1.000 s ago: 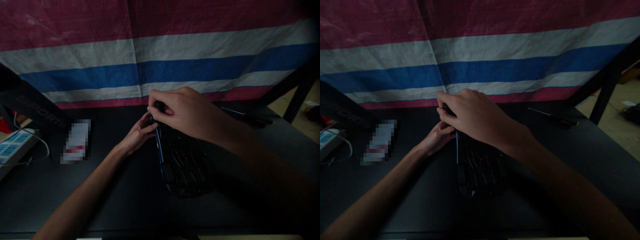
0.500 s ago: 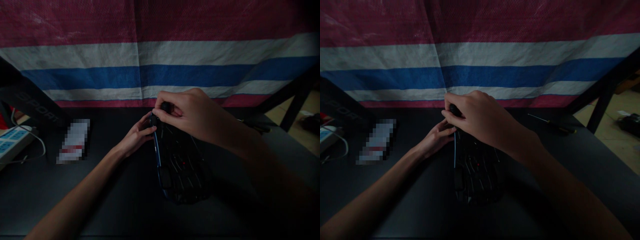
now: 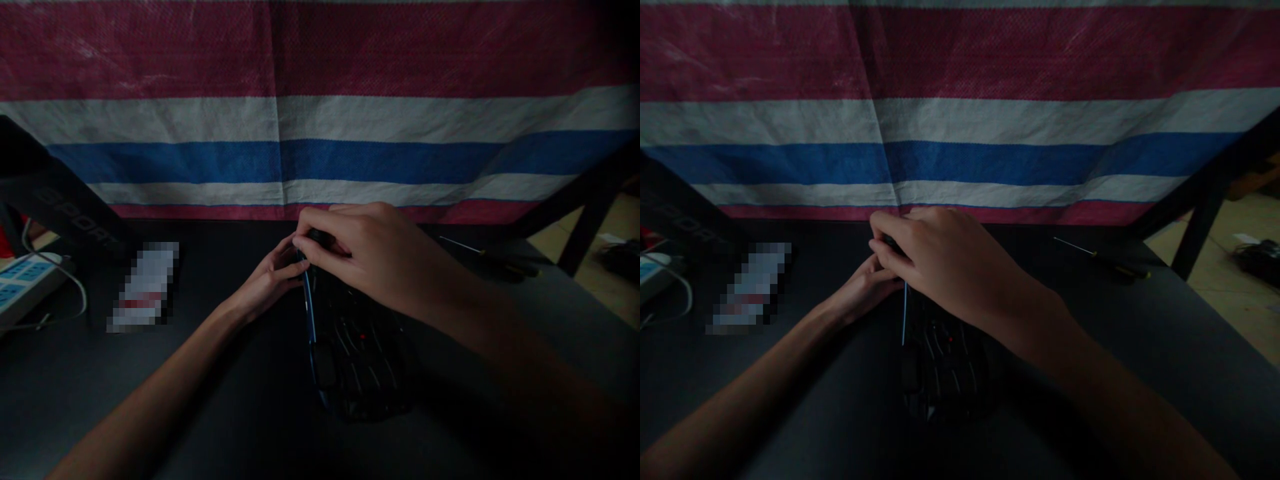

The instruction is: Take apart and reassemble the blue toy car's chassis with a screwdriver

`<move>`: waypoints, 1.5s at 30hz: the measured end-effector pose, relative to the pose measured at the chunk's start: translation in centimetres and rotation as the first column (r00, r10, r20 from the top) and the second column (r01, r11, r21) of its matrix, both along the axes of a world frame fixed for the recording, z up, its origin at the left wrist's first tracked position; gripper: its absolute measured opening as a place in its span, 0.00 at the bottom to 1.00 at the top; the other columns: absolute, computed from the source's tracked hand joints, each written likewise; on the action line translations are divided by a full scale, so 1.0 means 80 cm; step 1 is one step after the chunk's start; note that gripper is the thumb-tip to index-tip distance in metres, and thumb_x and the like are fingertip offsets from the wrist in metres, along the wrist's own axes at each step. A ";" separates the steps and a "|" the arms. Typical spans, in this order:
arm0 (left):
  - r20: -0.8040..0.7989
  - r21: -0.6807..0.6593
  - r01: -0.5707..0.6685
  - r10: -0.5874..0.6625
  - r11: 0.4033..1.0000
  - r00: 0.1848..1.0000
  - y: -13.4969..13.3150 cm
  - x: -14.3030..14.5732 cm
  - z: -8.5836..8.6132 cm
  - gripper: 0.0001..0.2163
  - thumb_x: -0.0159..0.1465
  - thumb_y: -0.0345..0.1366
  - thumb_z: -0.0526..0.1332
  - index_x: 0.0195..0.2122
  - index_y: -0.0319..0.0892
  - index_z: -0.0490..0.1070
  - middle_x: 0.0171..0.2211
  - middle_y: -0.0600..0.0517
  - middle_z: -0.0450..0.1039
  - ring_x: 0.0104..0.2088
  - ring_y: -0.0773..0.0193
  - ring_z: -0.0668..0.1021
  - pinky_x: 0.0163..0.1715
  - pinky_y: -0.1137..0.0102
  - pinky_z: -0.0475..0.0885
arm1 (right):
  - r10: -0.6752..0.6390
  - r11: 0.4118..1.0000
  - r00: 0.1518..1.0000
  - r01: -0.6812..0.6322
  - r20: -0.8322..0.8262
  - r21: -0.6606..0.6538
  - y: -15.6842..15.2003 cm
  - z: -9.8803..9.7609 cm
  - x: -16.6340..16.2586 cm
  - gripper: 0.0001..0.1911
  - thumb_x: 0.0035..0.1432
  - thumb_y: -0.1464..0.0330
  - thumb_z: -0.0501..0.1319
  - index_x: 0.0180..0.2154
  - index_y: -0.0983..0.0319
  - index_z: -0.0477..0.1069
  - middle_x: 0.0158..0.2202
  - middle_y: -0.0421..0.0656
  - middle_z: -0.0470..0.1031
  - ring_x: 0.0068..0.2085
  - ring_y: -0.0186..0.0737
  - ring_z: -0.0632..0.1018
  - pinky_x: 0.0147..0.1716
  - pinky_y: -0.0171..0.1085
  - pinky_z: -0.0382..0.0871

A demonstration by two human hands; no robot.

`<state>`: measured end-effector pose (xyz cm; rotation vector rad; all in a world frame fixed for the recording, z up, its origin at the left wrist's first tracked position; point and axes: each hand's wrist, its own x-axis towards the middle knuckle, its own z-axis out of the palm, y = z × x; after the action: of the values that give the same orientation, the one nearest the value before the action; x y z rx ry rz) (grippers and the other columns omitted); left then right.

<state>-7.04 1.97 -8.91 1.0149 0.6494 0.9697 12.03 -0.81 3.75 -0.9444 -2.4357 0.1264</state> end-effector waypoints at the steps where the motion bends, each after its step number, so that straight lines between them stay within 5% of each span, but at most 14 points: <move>1: 0.001 0.004 0.000 0.000 1.000 1.000 0.000 0.000 0.000 0.30 0.60 0.31 0.72 0.64 0.46 0.69 0.61 0.41 0.72 0.61 0.45 0.74 0.55 0.57 0.73 | -0.005 1.000 1.000 0.005 0.006 -0.007 0.000 0.000 0.000 0.08 0.71 0.68 0.59 0.42 0.62 0.76 0.32 0.39 0.76 0.33 0.35 0.74 0.36 0.36 0.59; 7: 0.013 -0.005 0.001 -0.001 1.000 1.000 0.002 -0.002 -0.005 0.32 0.59 0.29 0.72 0.65 0.47 0.68 0.62 0.42 0.72 0.62 0.44 0.72 0.56 0.57 0.72 | -0.010 1.000 0.999 0.010 0.053 -0.004 -0.003 -0.003 -0.003 0.09 0.73 0.67 0.58 0.43 0.62 0.76 0.34 0.42 0.79 0.36 0.39 0.78 0.36 0.37 0.60; 12: 0.003 -0.022 0.001 0.000 1.000 1.000 0.003 -0.004 -0.007 0.31 0.60 0.29 0.72 0.63 0.47 0.68 0.60 0.43 0.73 0.61 0.46 0.73 0.53 0.60 0.73 | -0.146 0.987 0.984 0.137 0.099 0.087 -0.003 -0.008 -0.005 0.12 0.73 0.63 0.57 0.41 0.63 0.76 0.33 0.44 0.79 0.35 0.43 0.79 0.34 0.40 0.60; 18: 0.021 -0.036 -0.001 0.002 0.999 1.000 0.001 -0.002 -0.003 0.35 0.59 0.28 0.72 0.67 0.50 0.65 0.62 0.44 0.70 0.59 0.49 0.74 0.53 0.60 0.74 | 0.084 0.995 0.995 -0.086 -0.045 -0.046 0.008 -0.012 0.009 0.04 0.68 0.72 0.59 0.44 0.63 0.71 0.40 0.42 0.77 0.39 0.36 0.78 0.40 0.35 0.65; 25: -0.010 -0.025 -0.016 0.016 1.000 1.000 -0.001 -0.001 -0.001 0.36 0.59 0.33 0.73 0.68 0.50 0.63 0.66 0.42 0.66 0.63 0.45 0.71 0.55 0.58 0.73 | -0.031 0.999 0.998 0.032 0.056 -0.018 0.002 -0.012 0.005 0.07 0.72 0.66 0.56 0.44 0.61 0.71 0.34 0.42 0.77 0.35 0.40 0.77 0.36 0.38 0.63; 30: 0.019 0.026 0.032 -0.032 0.999 0.999 0.000 -0.001 -0.003 0.33 0.60 0.33 0.73 0.65 0.47 0.66 0.66 0.41 0.66 0.65 0.43 0.69 0.56 0.57 0.73 | 0.099 0.990 0.995 -0.100 -0.014 -0.101 -0.004 -0.011 0.006 0.12 0.65 0.73 0.59 0.50 0.61 0.69 0.45 0.45 0.79 0.44 0.40 0.79 0.41 0.36 0.66; 36: 0.011 0.002 0.012 -0.012 1.000 1.000 -0.002 -0.001 -0.003 0.36 0.61 0.34 0.72 0.69 0.47 0.61 0.68 0.39 0.63 0.65 0.41 0.68 0.57 0.54 0.72 | 0.015 0.997 0.997 -0.009 0.073 -0.077 -0.003 -0.009 0.008 0.07 0.70 0.67 0.57 0.43 0.61 0.73 0.34 0.41 0.79 0.34 0.39 0.78 0.36 0.38 0.64; 41: 0.009 0.028 0.038 -0.038 0.999 0.999 0.000 -0.001 -0.002 0.37 0.61 0.34 0.73 0.69 0.47 0.61 0.67 0.40 0.64 0.65 0.42 0.69 0.57 0.56 0.72 | 0.142 0.986 0.990 -0.141 0.012 -0.092 -0.001 -0.006 0.011 0.08 0.63 0.73 0.60 0.44 0.59 0.72 0.43 0.42 0.80 0.45 0.40 0.78 0.44 0.37 0.65; 45: -0.003 0.006 0.028 -0.028 1.000 1.000 0.000 -0.003 -0.004 0.36 0.60 0.34 0.73 0.68 0.49 0.63 0.66 0.42 0.66 0.63 0.45 0.71 0.56 0.58 0.73 | 0.058 0.992 0.996 -0.050 0.067 -0.115 -0.001 -0.007 0.011 0.07 0.71 0.68 0.55 0.42 0.58 0.72 0.33 0.39 0.78 0.35 0.39 0.77 0.38 0.38 0.63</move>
<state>-7.24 1.96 -9.26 1.0280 0.6339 0.9465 12.91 -0.89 3.21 -0.9463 -2.5420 0.2566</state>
